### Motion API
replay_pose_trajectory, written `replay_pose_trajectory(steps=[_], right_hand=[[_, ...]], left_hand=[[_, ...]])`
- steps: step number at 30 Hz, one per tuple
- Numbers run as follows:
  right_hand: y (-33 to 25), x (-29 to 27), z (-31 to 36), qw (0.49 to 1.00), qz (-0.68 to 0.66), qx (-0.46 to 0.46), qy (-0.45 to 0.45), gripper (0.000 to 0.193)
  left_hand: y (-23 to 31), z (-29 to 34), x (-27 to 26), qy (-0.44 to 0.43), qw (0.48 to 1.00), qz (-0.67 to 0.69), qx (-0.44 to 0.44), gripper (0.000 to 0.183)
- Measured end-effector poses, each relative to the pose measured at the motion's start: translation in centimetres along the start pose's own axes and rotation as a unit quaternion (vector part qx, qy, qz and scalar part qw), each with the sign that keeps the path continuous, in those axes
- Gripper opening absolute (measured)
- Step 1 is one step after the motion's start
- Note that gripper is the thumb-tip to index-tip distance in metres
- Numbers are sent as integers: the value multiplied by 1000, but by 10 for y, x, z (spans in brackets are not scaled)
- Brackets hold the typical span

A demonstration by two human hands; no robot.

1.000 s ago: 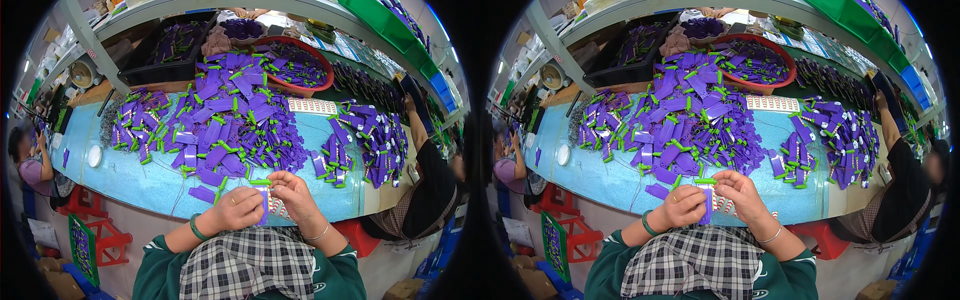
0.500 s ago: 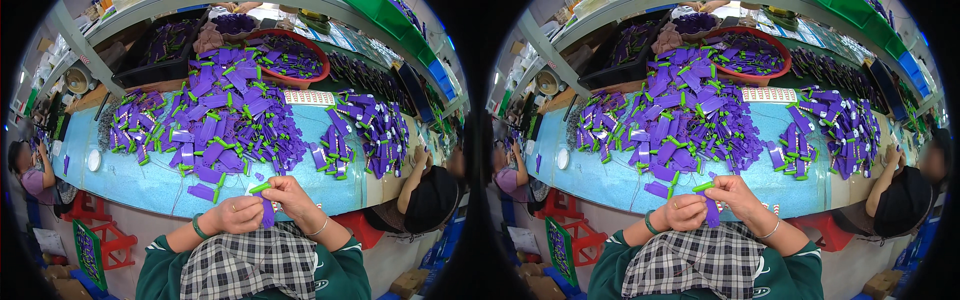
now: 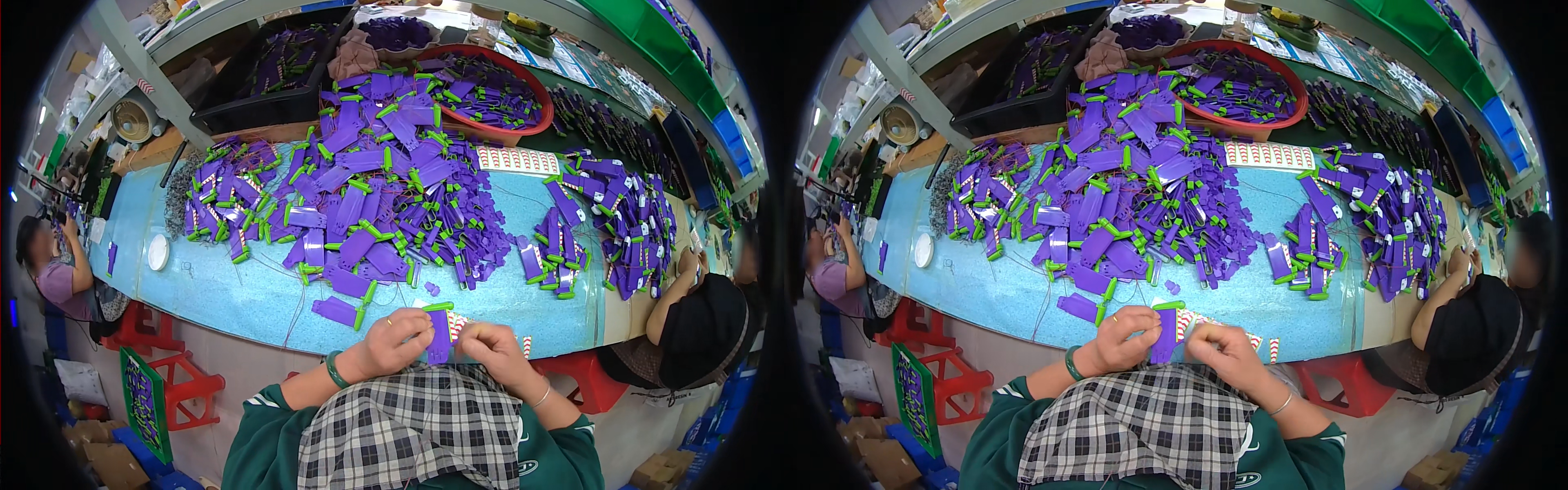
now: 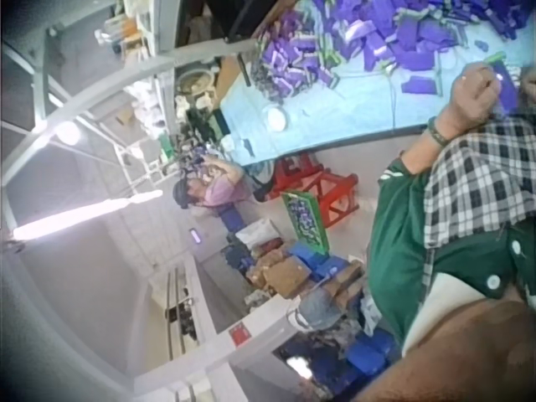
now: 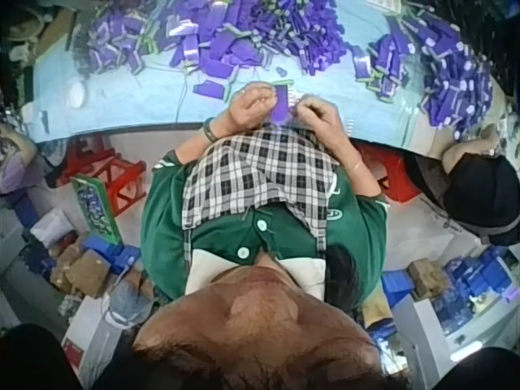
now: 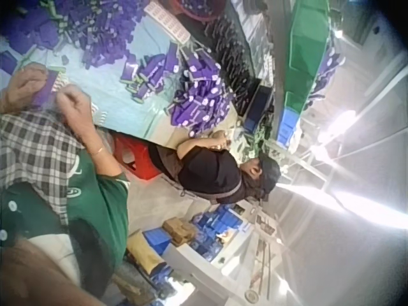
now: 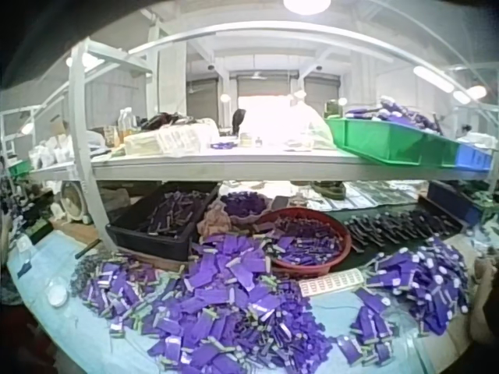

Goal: The person sits at a factory workstation and assembles small purple and green plastic components by hand. They pick up a purple piece, insert a green piece, and attach a small white tag, repeating this process continuously throughout the clip.

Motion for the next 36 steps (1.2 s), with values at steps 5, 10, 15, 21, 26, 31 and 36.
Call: replay_pose_trajectory(steps=[5, 10, 15, 21, 26, 31, 36], right_hand=[[-6, -3, 2, 953, 203, -220, 53, 23], [39, -57, 2, 949, -212, -12, 232, 16], [43, -48, -4, 972, -181, -27, 146, 27], [22, -27, -22, 987, -147, -36, 61, 39], [43, -9, -36, 953, -302, -4, 35, 30], [58, 13, -30, 886, -455, 88, 27, 26], [60, 7, -26, 871, -476, 84, 84, 25]], left_hand=[[-10, -11, 35, -79, 991, 60, -84, 17], [-71, -12, 49, -210, 951, -122, -193, 21], [-81, 3, 64, -337, 877, -255, -229, 21], [-58, -16, 37, -208, 940, -208, -174, 20], [-45, -12, 28, -198, 940, 58, -272, 21], [-66, 18, 42, -17, 791, 427, -438, 20], [-66, 40, 63, -24, 770, 431, -470, 22]])
Point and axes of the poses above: each hand's wrist, its own z-axis away from the middle knuckle, its own x-axis out of the palm, y = z × x, the point moved 9 cm from there along -z, towards the middle knuckle, and after that the axes turned 13 degrees about -z, right-handed, at the moved point
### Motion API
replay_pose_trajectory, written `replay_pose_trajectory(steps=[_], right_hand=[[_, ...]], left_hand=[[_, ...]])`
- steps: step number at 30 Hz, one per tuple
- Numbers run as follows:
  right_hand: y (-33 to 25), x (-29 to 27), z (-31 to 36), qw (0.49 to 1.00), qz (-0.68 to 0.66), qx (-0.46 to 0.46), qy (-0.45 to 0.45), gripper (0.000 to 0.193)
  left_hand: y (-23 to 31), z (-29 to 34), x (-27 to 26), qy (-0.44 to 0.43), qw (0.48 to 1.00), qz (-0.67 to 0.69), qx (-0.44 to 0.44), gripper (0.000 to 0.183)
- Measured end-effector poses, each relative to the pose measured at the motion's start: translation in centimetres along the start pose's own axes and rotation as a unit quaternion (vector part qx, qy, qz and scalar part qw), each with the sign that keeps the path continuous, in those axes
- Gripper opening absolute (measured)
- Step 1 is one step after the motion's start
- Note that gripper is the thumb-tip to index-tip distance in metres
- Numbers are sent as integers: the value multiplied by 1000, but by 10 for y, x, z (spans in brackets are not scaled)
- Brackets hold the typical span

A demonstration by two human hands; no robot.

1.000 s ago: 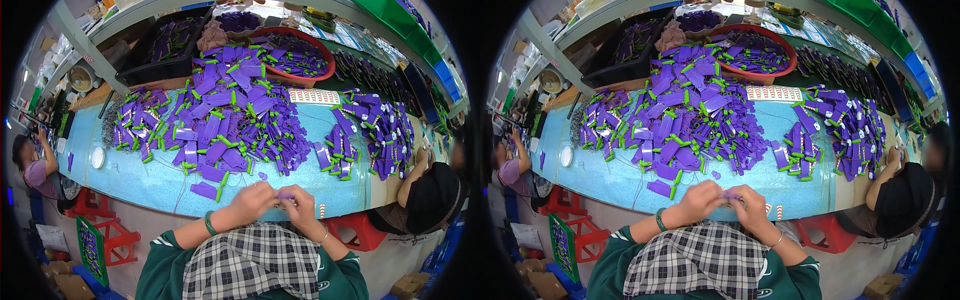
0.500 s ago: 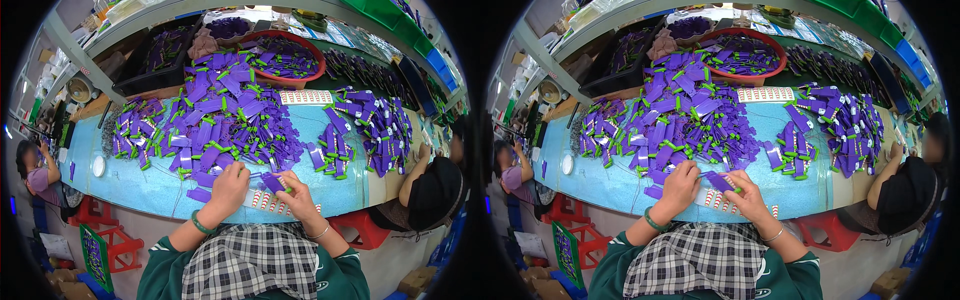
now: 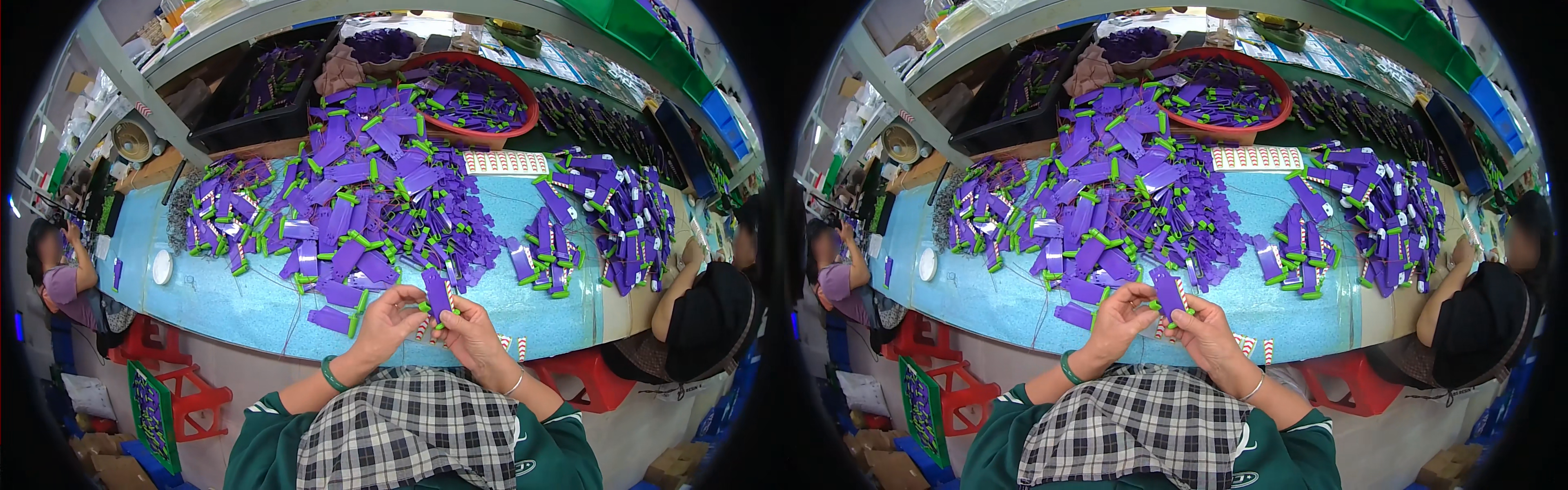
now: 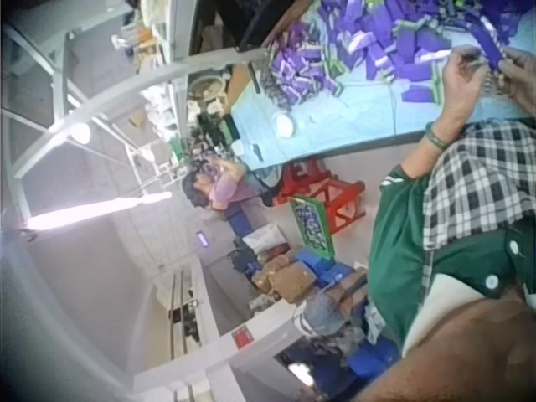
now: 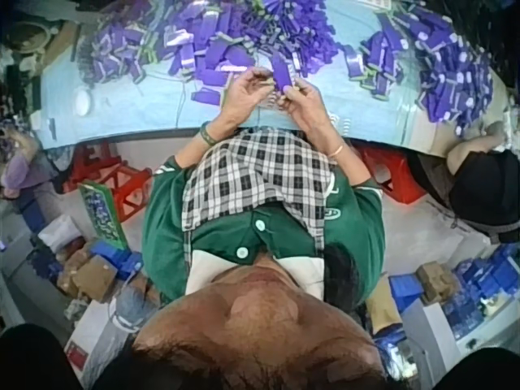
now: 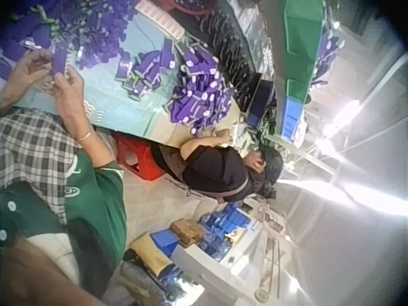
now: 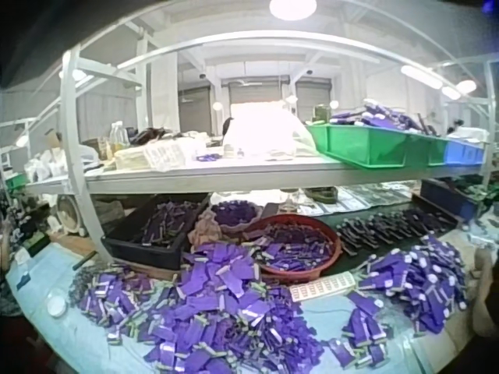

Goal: The person sits at a factory workstation and assembles small purple and green plastic components by hand. They pick up a purple piece, insert a green piece, and attach a small white tag, repeating this process continuously throughout the clip.

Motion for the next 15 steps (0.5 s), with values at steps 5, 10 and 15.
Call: replay_pose_trajectory(steps=[5, 10, 15], right_hand=[[4, 4, 2, 1000, 8, 0, 19, 26], [-9, 2, 3, 989, 118, -77, 39, 32], [-33, 1, 12, 953, 249, -170, 27, 40]], left_hand=[[-7, 1, 5, -2, 998, 52, -40, 23], [-2, 1, -10, 43, 990, 132, -13, 19], [-2, -3, -13, 7, 986, 157, -51, 19]])
Point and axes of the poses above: each hand's wrist, its own z-axis away from the middle knuckle, its own x-axis out of the palm, y = z × x, the point moved 9 cm from there along -z, towards the middle knuckle, and after that the axes turned 13 degrees about -z, right-handed, at the moved point
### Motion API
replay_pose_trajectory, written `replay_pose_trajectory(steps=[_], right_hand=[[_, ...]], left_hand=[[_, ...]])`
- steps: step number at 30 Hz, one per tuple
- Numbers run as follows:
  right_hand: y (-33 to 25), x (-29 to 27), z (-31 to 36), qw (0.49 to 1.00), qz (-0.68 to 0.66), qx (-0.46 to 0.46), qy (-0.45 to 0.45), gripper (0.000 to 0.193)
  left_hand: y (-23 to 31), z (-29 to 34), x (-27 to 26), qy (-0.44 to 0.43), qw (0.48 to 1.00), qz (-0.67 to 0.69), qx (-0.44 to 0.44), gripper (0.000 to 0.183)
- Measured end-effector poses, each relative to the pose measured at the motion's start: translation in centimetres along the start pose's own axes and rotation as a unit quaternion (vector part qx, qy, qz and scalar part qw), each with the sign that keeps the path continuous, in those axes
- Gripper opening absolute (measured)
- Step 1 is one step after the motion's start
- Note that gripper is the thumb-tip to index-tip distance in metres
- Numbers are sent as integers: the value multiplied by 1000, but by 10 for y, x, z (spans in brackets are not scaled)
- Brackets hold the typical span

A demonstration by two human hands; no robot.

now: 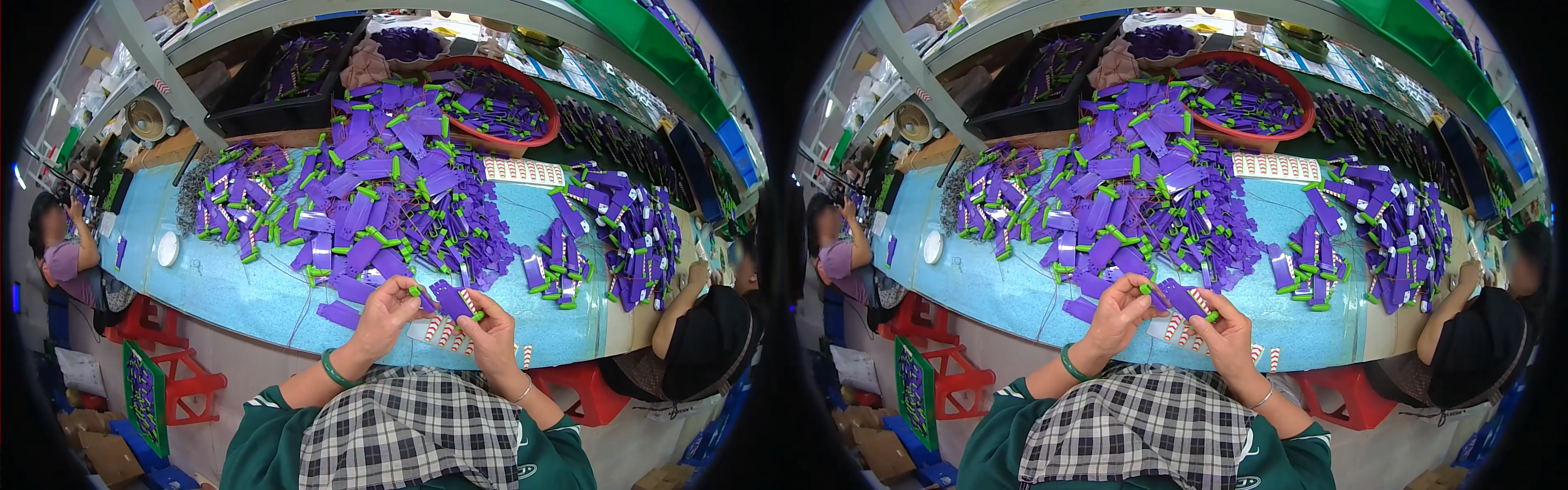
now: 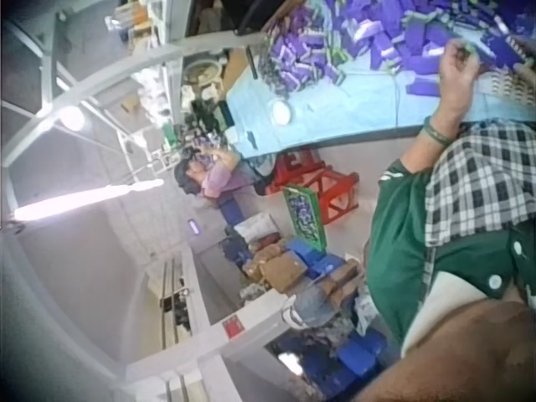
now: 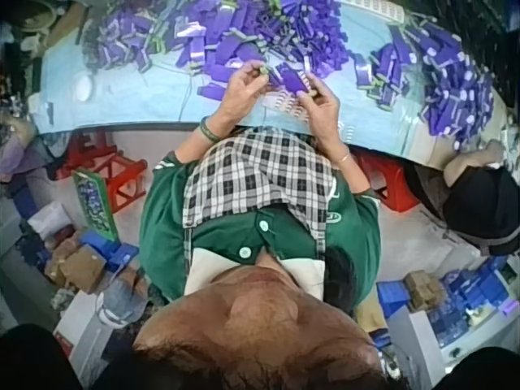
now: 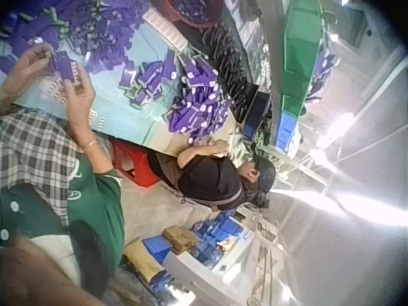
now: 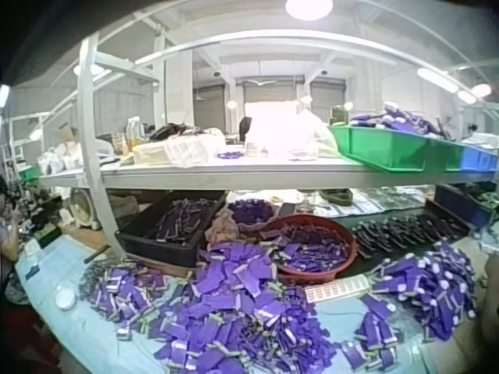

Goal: The person sits at a factory workstation and assembles small purple and green plastic components by hand. They pick up a purple piece, insert a green piece, and attach a small white tag, repeating this process continuously throughout the clip.

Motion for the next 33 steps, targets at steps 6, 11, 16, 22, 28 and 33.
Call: replay_pose_trajectory(steps=[6, 11, 16, 22, 28, 33], right_hand=[[10, 8, 5, 997, 79, -9, -15, 32], [15, 3, 4, 991, 117, 54, -24, 8], [19, 1, 1, 965, 228, 115, -57, 23], [34, -7, -7, 983, 6, 182, -7, 37], [5, 7, 8, 989, 76, 102, -73, 26], [-26, -5, 4, 983, 169, -66, -11, 27]], left_hand=[[-3, 3, 9, 4, 993, -114, 11, 20], [-5, 6, 12, -48, 976, -214, -15, 19], [-2, 10, 24, -83, 968, -237, -27, 18], [-8, 10, 23, -60, 984, -160, -53, 17], [-3, 4, 11, -14, 996, -66, -56, 20], [1, 4, 12, -13, 998, -50, -32, 18]])
Point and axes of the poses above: each hand's wrist, its own z-axis away from the middle knuckle, its own x-axis out of the palm, y = z × x, the point moved 9 cm from there along -z, towards the middle knuckle, and after that the axes turned 13 degrees about -z, right-handed, at the moved point
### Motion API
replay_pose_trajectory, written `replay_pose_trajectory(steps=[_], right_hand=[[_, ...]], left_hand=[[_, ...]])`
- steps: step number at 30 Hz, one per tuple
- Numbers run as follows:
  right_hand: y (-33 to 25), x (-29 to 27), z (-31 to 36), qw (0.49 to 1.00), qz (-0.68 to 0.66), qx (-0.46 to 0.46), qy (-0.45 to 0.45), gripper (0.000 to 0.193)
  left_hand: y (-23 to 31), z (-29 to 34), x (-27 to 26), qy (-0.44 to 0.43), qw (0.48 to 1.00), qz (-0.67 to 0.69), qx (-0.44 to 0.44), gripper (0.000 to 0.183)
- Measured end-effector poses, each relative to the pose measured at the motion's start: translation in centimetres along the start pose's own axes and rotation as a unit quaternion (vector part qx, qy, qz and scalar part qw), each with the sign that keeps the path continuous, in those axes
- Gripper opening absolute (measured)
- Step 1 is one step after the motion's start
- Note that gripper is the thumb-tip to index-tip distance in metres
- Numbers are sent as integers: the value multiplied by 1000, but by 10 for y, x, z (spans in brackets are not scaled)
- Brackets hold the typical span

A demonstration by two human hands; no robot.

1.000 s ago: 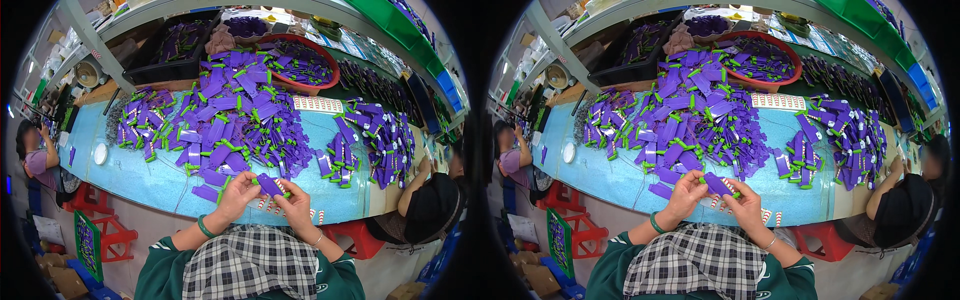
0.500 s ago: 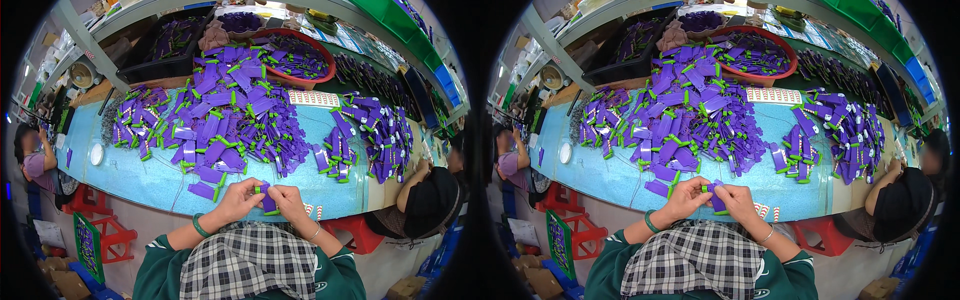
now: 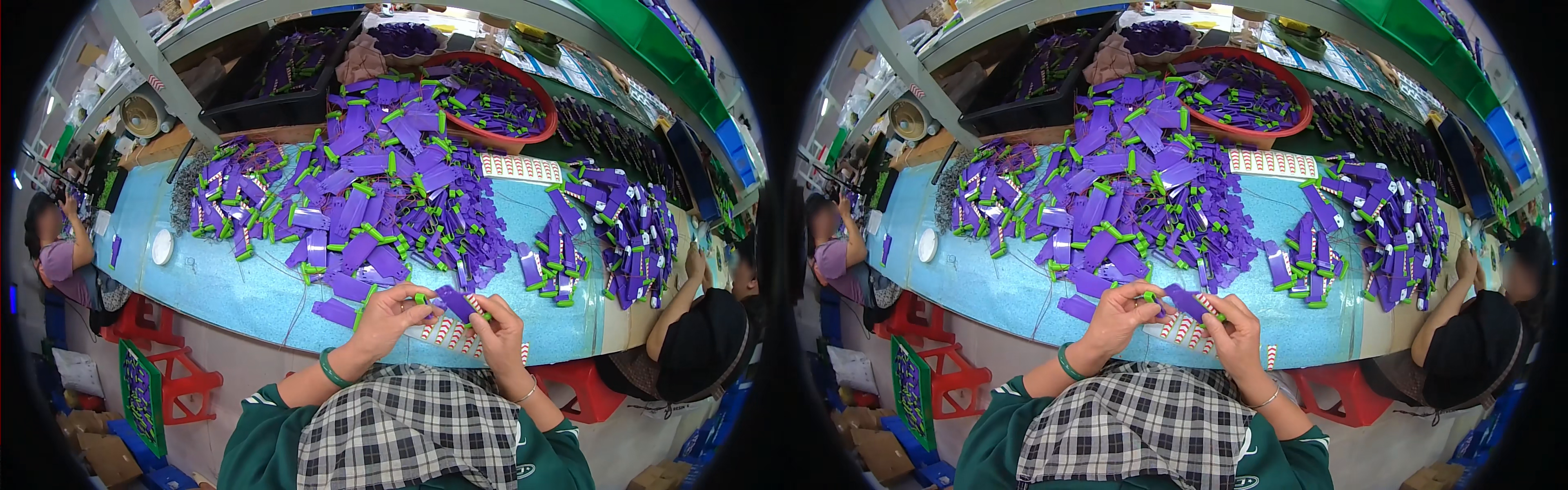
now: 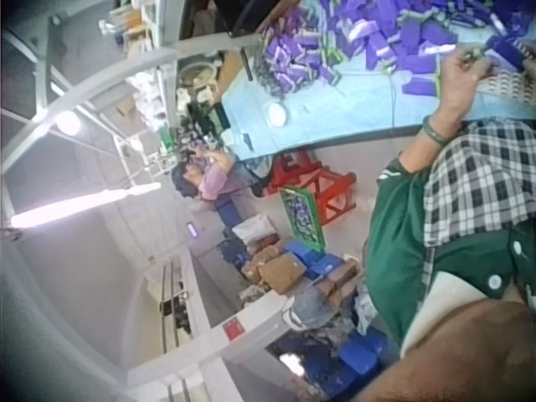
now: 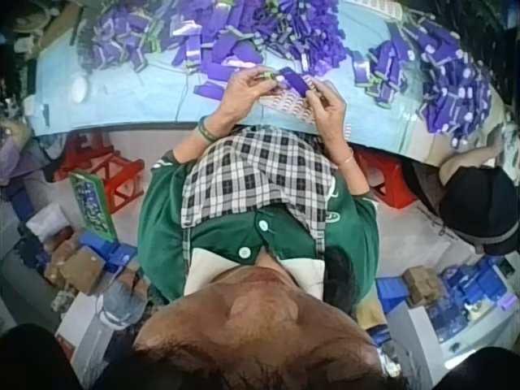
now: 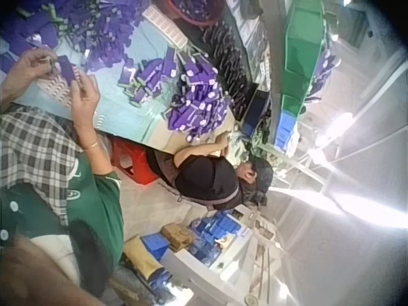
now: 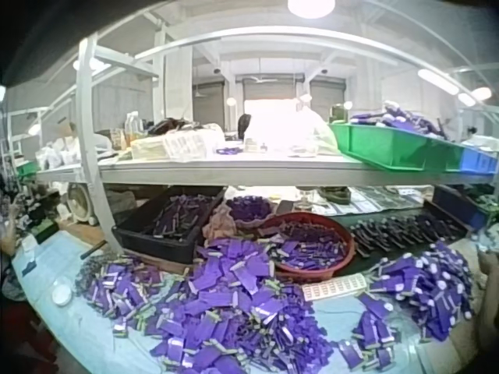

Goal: The person sits at a factory workstation and assembles small purple and green plastic components by hand. They pick up a purple piece, insert a green piece, and attach a small white tag, repeating this process continuously throughout the clip.

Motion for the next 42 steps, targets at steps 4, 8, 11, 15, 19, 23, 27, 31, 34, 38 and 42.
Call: replay_pose_trajectory(steps=[4, 8, 11, 15, 19, 23, 27, 31, 34, 38, 42], right_hand=[[-19, 9, 6, 980, 149, -131, -30, 33], [-33, 22, 10, 953, 228, -193, -51, 37], [-36, 23, 2, 958, 243, -98, -115, 31], [-24, 32, 2, 935, 244, -17, -257, 24], [5, 20, 5, 984, 102, 58, -134, 26], [-5, 28, 6, 999, -24, -11, -42, 13], [-25, 46, -6, 934, 176, -34, -308, 13], [-55, 53, -26, 952, 163, -76, -248, 11], [-52, 70, -22, 879, 294, -163, -338, 17], [-51, 53, -44, 771, 528, -247, -256, 12], [-41, 59, -34, 737, 517, -320, -294, 14]], left_hand=[[0, -2, -4, 1, 999, -14, 31, 22], [3, 0, -7, 27, 995, -86, 34, 21], [-6, 2, -11, -2, 993, -111, -26, 19], [-20, 13, 9, -91, 969, -220, -69, 22], [-2, 12, 23, -73, 976, -202, -43, 23], [-7, 8, 20, -74, 994, -66, -51, 12], [20, 9, 18, -105, 967, -221, 77, 14], [58, 14, 37, -110, 895, -399, 168, 21], [61, 13, 37, -139, 859, -461, 174, 19], [75, 10, -14, -53, 882, -450, 132, 9], [109, 17, -82, 183, 958, -165, 146, 11]])
Point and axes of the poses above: each hand's wrist, its own z-axis away from the middle knuckle, its own x-axis out of the palm, y = z × x, the point moved 9 cm from there along -z, towards the middle knuckle, and after that the axes turned 13 degrees about -z, right-handed, at the moved point
